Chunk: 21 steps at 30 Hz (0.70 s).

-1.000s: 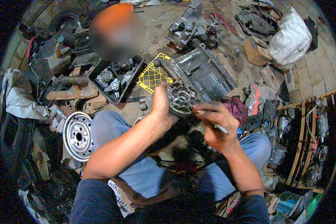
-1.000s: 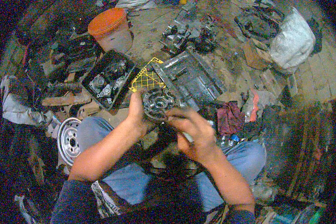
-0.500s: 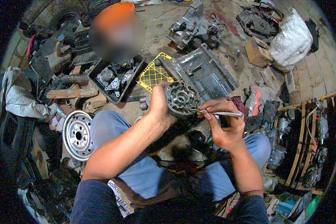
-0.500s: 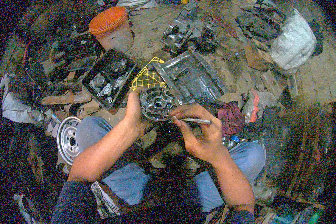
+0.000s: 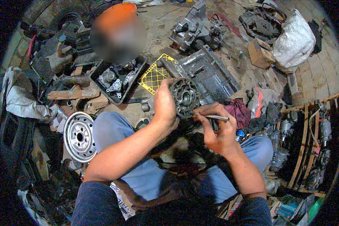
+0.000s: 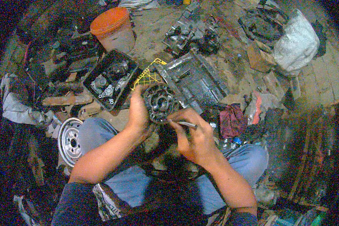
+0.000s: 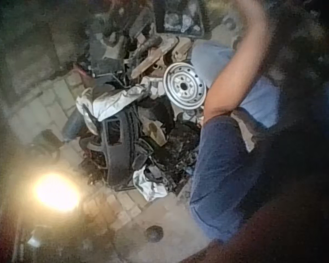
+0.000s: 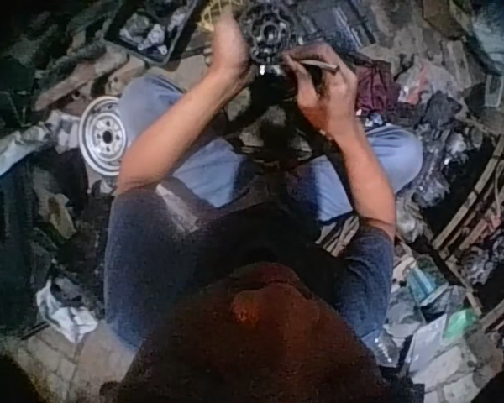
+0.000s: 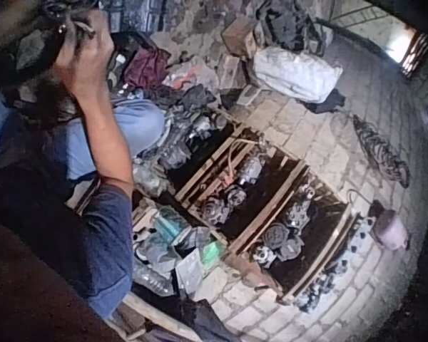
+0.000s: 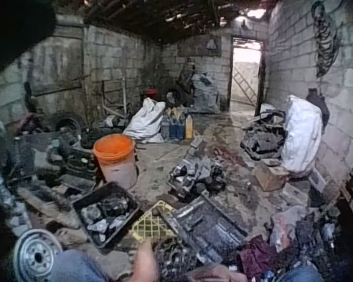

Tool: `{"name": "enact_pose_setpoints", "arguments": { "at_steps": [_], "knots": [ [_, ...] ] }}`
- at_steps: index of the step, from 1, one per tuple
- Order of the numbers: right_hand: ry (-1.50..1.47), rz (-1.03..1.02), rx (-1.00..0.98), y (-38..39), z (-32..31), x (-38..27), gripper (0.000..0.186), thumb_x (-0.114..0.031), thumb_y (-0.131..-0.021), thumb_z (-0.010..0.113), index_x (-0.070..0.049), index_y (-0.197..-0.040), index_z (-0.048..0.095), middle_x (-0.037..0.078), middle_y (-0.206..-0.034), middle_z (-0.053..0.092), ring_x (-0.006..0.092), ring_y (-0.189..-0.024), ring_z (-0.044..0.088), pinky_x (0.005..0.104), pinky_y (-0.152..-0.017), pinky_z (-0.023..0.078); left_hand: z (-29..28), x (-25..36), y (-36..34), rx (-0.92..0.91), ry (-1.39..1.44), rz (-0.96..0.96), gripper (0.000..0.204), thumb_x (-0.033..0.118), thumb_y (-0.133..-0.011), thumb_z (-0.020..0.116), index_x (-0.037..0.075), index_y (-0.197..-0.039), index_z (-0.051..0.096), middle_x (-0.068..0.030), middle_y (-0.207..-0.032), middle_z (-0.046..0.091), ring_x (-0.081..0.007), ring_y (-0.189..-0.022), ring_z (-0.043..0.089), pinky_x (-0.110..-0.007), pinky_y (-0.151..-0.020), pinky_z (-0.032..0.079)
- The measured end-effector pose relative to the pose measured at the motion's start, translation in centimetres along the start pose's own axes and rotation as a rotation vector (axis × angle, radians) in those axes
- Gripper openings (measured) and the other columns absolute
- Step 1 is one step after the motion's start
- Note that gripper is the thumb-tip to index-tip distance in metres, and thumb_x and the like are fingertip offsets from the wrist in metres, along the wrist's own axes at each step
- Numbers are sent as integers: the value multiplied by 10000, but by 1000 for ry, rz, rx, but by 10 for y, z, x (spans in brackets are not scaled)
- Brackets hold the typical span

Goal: The person scrapes and cleans a circular metal clutch or transmission component using a thin metal tool and a cloth while sitting on the floor.

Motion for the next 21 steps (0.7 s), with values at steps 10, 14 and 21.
{"name": "enact_pose_setpoints", "arguments": {
  "at_steps": [10, 14, 21],
  "knots": [
    [-69, -50, 176, 7, -11, 9, 168, 112, -819, 682, 2, -936, 631, 177, -970, 722, 294, -879, 726, 366, -780, 582, -3, 6, -3, 22, 54, 90, 466, 387, -1043, 333, 63, -1166, 644, -102, -1058, 721, -218, -954, 704, -375, -889, 571],
    [-56, -96, 110, 9, -4, 2, 163, 105, -835, 705, 11, -936, 619, 180, -965, 718, 264, -857, 721, 348, -771, 586, -3, 7, 2, -1, 43, 57, 457, 384, -1042, 350, 56, -1169, 640, -105, -1055, 720, -225, -937, 702, -370, -880, 575],
    [-105, -9, 118, 12, 5, 9, 163, 98, -825, 721, 6, -926, 633, 168, -957, 720, 243, -854, 723, 343, -760, 586, -2, 6, -2, -44, 91, 37, 416, 315, -1016, 418, 13, -1141, 677, -98, -1026, 717, -195, -900, 684, -328, -826, 555]
  ]
}}
Point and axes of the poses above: each hand's wrist, its own y-axis away from the middle knuckle, its own z-axis out of the palm, x = y × z, the point moved 6 cm from there along -y, towards the middle knuckle
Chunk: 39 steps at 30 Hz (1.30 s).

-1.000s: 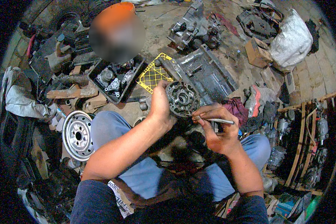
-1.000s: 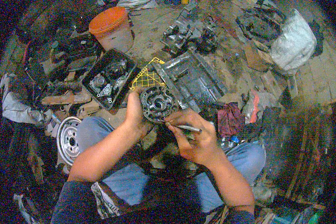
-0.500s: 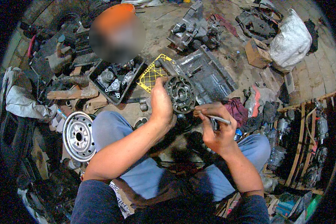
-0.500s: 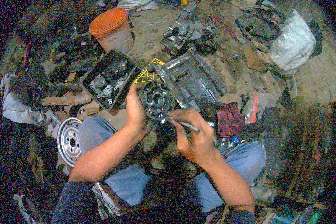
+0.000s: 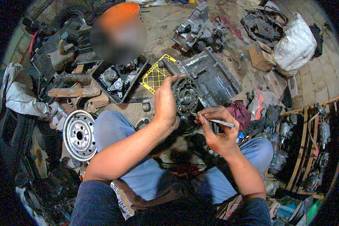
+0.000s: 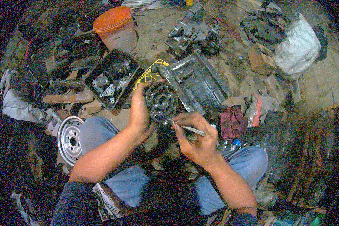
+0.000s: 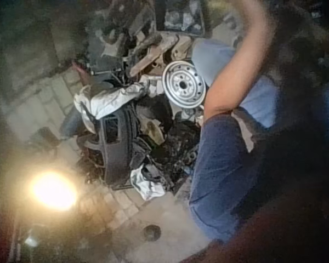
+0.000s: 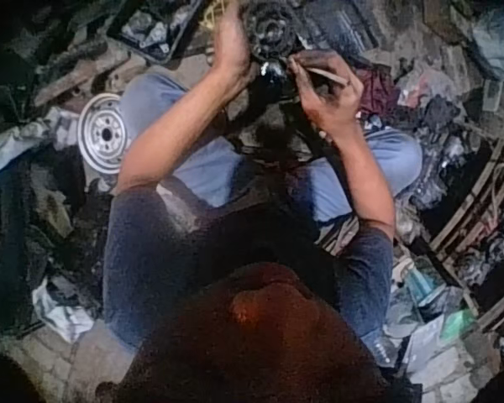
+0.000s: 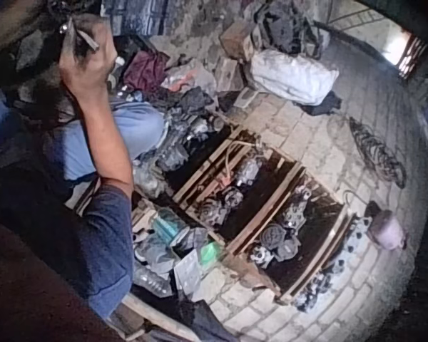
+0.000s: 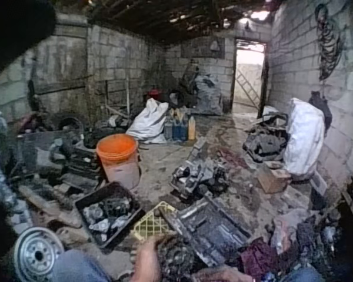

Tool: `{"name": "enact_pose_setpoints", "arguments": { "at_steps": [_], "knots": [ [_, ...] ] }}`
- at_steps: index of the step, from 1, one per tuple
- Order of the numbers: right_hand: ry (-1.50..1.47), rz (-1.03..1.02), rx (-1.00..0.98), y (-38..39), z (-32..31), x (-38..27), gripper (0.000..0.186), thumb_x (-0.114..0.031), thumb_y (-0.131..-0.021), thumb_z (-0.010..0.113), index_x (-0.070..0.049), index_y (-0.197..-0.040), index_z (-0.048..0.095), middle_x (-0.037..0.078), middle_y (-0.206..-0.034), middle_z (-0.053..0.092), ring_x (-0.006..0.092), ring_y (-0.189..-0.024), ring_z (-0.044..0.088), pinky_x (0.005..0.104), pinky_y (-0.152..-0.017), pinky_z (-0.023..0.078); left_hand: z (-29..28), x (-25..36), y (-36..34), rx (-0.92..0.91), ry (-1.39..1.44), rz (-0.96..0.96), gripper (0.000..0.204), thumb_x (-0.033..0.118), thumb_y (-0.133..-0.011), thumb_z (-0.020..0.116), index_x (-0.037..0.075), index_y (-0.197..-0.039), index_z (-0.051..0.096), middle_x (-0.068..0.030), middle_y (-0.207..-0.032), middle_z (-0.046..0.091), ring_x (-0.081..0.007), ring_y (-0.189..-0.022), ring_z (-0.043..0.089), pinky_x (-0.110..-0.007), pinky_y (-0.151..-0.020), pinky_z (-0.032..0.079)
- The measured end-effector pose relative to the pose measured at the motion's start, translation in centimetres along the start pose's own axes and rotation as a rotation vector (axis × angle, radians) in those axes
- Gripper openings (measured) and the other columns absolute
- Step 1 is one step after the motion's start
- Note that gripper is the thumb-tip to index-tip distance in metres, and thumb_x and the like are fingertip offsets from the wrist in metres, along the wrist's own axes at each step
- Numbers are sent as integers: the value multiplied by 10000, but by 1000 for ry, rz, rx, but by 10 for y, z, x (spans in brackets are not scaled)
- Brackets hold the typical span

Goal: The person scrapes and cleans a circular metal clutch or transmission component using a thin metal tool and a cloth while sitting on the floor.

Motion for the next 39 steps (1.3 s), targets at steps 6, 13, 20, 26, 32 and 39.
{"name": "enact_pose_setpoints", "arguments": {
  "at_steps": [6, 13, 20, 26, 32, 39],
  "knots": [
    [-13, 40, -29, -3, -1, 2, 135, 51, -844, 717, -2, -959, 667, 138, -968, 730, 253, -863, 729, 339, -784, 581, 12, 0, 8, -37, 59, -80, 403, 303, -1013, 469, 4, -1165, 693, -91, -1035, 720, -180, -874, 676, -308, -795, 544],
    [-65, 140, -62, -7, -10, 6, 127, 30, -864, 695, -6, -985, 682, 136, -983, 734, 252, -900, 730, 355, -820, 574, 19, 4, 12, -72, 92, -97, 389, 309, -1014, 496, 14, -1184, 685, -91, -1036, 720, -177, -881, 674, -305, -805, 542],
    [52, 107, -94, -7, -7, 0, 125, 41, -871, 684, -8, -986, 685, 129, -968, 738, 239, -870, 735, 341, -788, 578, 15, -1, 10, -79, 95, -93, 358, 281, -1003, 504, 6, -1141, 687, -96, -1024, 716, -181, -870, 676, -309, -791, 545],
    [-118, 210, -33, 3, 2, 9, 113, 43, -867, 698, -2, -970, 688, 127, -904, 742, 222, -822, 739, 328, -757, 578, 13, 7, 7, -42, 2, 36, 365, 261, -985, 493, -2, -1129, 701, -111, -1029, 714, -188, -867, 679, -316, -781, 556],
    [16, 146, 57, 4, 2, 4, 71, 39, -883, 688, -12, -932, 676, 135, -902, 744, 231, -816, 743, 333, -750, 581, 11, 12, 7, -4, 82, 21, 369, 263, -980, 495, -3, -1127, 704, -118, -1038, 711, -201, -871, 680, -334, -769, 566],
    [66, 101, 20, 5, 6, 3, 71, 91, -943, 614, 41, -989, 594, 173, -946, 701, 206, -831, 716, 333, -781, 595, 4, 6, 0, -5, 115, 46, 374, 274, -975, 499, -1, -1138, 694, -122, -1040, 710, -207, -863, 684, -331, -759, 573]
  ]
}}
Point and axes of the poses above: each hand's wrist, its own y-axis away from the middle knuckle, its own z-axis out of the palm, x = y × z, the point moved 6 cm from there along -y, towards the middle knuckle
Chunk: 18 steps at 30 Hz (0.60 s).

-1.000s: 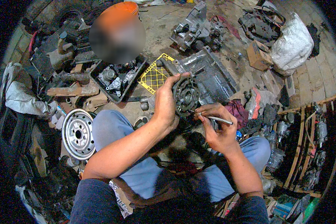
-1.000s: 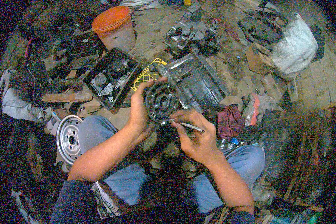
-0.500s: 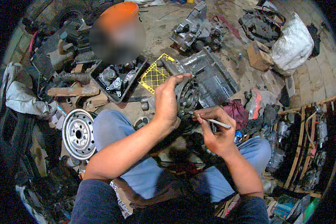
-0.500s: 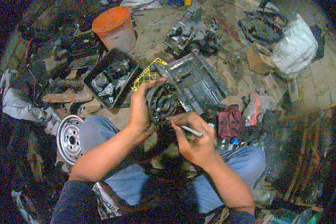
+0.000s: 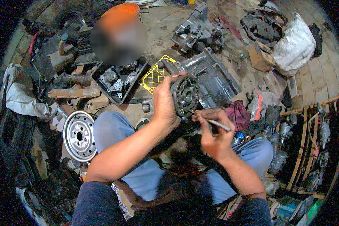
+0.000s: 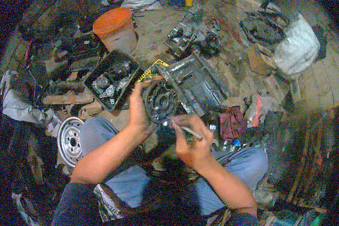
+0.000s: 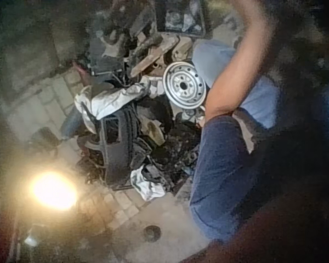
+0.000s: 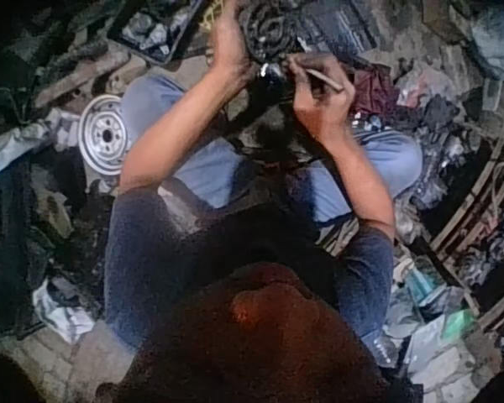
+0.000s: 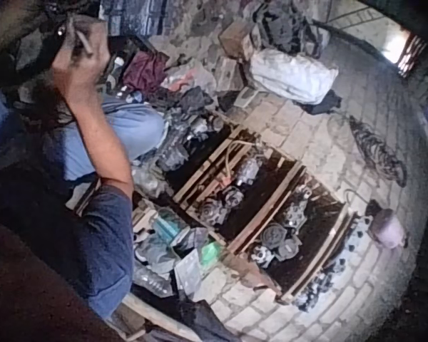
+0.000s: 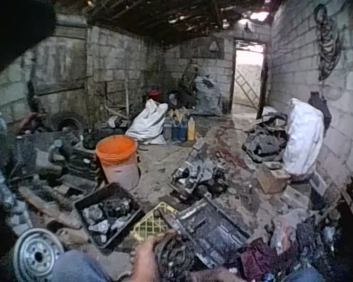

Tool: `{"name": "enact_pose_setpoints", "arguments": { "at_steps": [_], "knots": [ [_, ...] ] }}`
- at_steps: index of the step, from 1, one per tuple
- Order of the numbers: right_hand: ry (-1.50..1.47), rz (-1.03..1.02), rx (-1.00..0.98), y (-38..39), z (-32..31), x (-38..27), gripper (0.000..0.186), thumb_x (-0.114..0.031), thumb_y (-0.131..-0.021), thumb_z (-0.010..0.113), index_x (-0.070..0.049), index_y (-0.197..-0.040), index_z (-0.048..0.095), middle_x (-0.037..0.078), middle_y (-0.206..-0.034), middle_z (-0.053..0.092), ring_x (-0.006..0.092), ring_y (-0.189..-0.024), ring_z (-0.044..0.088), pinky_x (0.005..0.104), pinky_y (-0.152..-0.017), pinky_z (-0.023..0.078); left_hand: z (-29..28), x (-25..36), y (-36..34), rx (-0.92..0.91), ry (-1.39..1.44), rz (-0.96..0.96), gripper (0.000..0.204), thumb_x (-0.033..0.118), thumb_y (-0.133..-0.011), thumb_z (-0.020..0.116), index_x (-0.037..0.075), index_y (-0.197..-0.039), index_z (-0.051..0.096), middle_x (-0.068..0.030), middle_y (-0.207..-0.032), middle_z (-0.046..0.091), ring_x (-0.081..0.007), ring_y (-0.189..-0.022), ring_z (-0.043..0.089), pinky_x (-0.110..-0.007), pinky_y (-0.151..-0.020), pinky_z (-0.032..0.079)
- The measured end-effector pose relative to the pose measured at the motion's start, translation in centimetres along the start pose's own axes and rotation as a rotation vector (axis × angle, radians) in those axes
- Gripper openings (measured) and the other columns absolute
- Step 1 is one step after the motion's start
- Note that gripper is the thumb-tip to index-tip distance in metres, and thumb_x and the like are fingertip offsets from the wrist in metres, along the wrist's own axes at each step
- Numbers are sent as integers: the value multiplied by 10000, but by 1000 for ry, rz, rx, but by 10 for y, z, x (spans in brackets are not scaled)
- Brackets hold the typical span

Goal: The person scrapes and cleans a circular metal clutch or transmission component using a thin metal tool and a cloth while sitting on the floor.

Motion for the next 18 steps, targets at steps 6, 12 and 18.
{"name": "enact_pose_setpoints", "arguments": {
  "at_steps": [6, 12, 18],
  "knots": [
    [-82, 127, 115, -2, -4, 7, 64, 46, -903, 657, 6, -952, 647, 134, -856, 730, 229, -807, 742, 330, -725, 577, 4, 1, 7, -7, -44, -14, 376, 292, -968, 516, 8, -1142, 692, -110, -1055, 707, -204, -891, 676, -349, -806, 562],
    [-395, 418, 112, -7, 1, 22, 86, 34, -961, 639, 32, -962, 553, 143, -890, 684, 200, -785, 718, 333, -709, 631, 5, -11, 6, -113, 97, -256, 420, 418, -987, 497, 55, -1099, 676, -92, -1025, 732, -238, -854, 701, -391, -848, 573],
    [-414, 341, 287, -16, -24, 14, 115, 37, -942, 670, 15, -962, 560, 108, -860, 687, 181, -763, 712, 334, -692, 632, 13, -16, 8, -115, 128, -287, 413, 454, -983, 497, 92, -1100, 657, -85, -1008, 733, -260, -944, 731, -451, -871, 598]
  ]
}}
Point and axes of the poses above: each hand's wrist, its own y-axis away from the middle knuckle, its own z-axis out of the palm, x = y × z, the point moved 6 cm from there along -y, towards the middle knuckle
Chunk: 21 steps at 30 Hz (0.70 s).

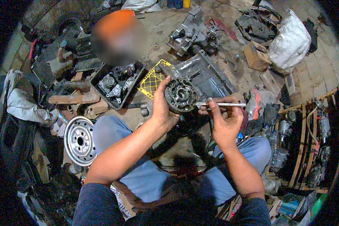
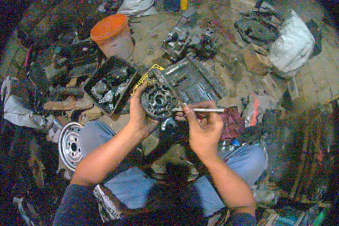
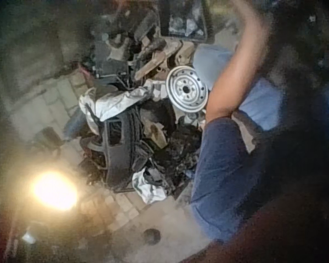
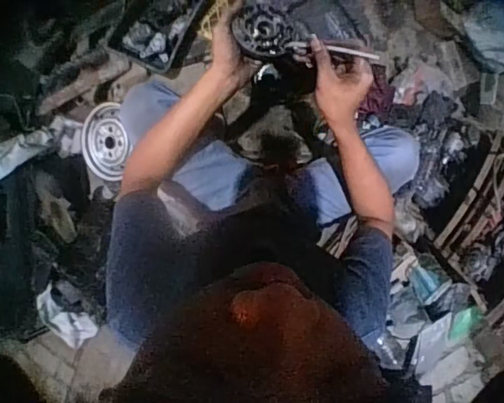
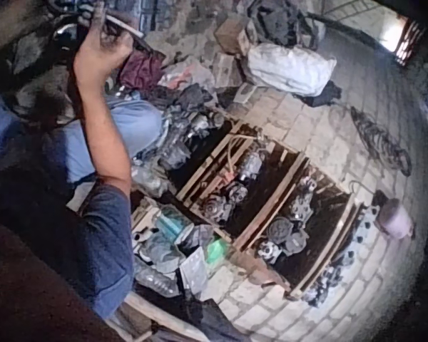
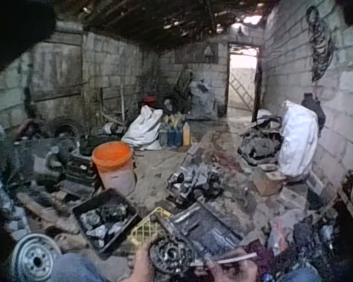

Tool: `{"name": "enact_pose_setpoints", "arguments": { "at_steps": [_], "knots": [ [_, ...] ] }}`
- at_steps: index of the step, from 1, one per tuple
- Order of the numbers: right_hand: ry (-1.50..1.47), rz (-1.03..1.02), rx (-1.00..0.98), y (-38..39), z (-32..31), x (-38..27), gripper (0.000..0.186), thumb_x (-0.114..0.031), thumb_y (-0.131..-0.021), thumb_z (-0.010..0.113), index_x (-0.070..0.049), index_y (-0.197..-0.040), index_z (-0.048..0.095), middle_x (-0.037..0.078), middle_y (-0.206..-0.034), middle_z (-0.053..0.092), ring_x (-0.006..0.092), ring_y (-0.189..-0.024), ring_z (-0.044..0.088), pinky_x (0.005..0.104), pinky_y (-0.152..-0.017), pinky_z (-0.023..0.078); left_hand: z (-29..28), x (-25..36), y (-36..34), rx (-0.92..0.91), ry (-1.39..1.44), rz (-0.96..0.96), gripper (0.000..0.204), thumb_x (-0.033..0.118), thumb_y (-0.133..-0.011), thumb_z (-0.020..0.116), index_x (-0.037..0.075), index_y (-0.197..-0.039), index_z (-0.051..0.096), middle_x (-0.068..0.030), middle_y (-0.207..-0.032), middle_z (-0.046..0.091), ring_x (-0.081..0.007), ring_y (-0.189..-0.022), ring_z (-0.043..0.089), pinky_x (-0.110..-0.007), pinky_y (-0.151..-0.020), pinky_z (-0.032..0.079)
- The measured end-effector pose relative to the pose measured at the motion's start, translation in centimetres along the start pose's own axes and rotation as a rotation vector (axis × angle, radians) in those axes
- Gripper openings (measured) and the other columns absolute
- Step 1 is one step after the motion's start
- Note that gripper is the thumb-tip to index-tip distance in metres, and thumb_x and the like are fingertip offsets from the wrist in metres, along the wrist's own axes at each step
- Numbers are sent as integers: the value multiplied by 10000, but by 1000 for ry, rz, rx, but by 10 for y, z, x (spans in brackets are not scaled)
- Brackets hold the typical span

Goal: The person scrapes and cleans a circular metal clutch or transmission component using a thin metal tool and a cloth while sitting on the floor.

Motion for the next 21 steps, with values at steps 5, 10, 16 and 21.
{"name": "enact_pose_setpoints", "arguments": {
  "at_steps": [5, 10, 16, 21],
  "knots": [
    [178, 43, -19, -1, -16, 0, 105, -3, -950, 682, 6, -959, 578, 105, -848, 674, 164, -714, 681, 295, -640, 599, -1, 2, -4, -25, 54, 21, 399, 424, -975, 506, 100, -1176, 621, -109, -1056, 707, -289, -971, 707, -562, -900, 584],
    [181, -85, -95, 5, -13, -7, 81, -19, -921, 722, 8, -988, 686, 76, -877, 713, 134, -759, 679, 266, -651, 574, 4, 5, -2, -106, 76, 61, 416, 413, -970, 496, 113, -1246, 578, -125, -1056, 674, -293, -967, 695, -558, -876, 593],
    [528, -425, -247, 15, 1, -27, 155, -23, -869, 749, 0, -1013, 697, 166, -940, 739, 276, -799, 747, 345, -695, 586, 10, 16, 3, -138, -35, 213, 470, 409, -948, 485, 73, -1270, 548, -159, -1054, 667, -303, -932, 703, -531, -854, 605],
    [512, -433, -275, 20, 4, -24, 135, -24, -863, 752, 11, -983, 702, 163, -920, 742, 276, -792, 749, 344, -695, 590, 17, 21, 7, -153, -151, 302, 536, 395, -917, 505, 26, -1305, 525, -185, -1060, 668, -323, -931, 709, -493, -854, 608]
  ]
}}
Point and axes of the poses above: each hand's wrist, its own y-axis away from the middle knuckle, its own z-axis out of the palm, x = y × z, the point moved 6 cm from there along -y, towards the middle knuckle
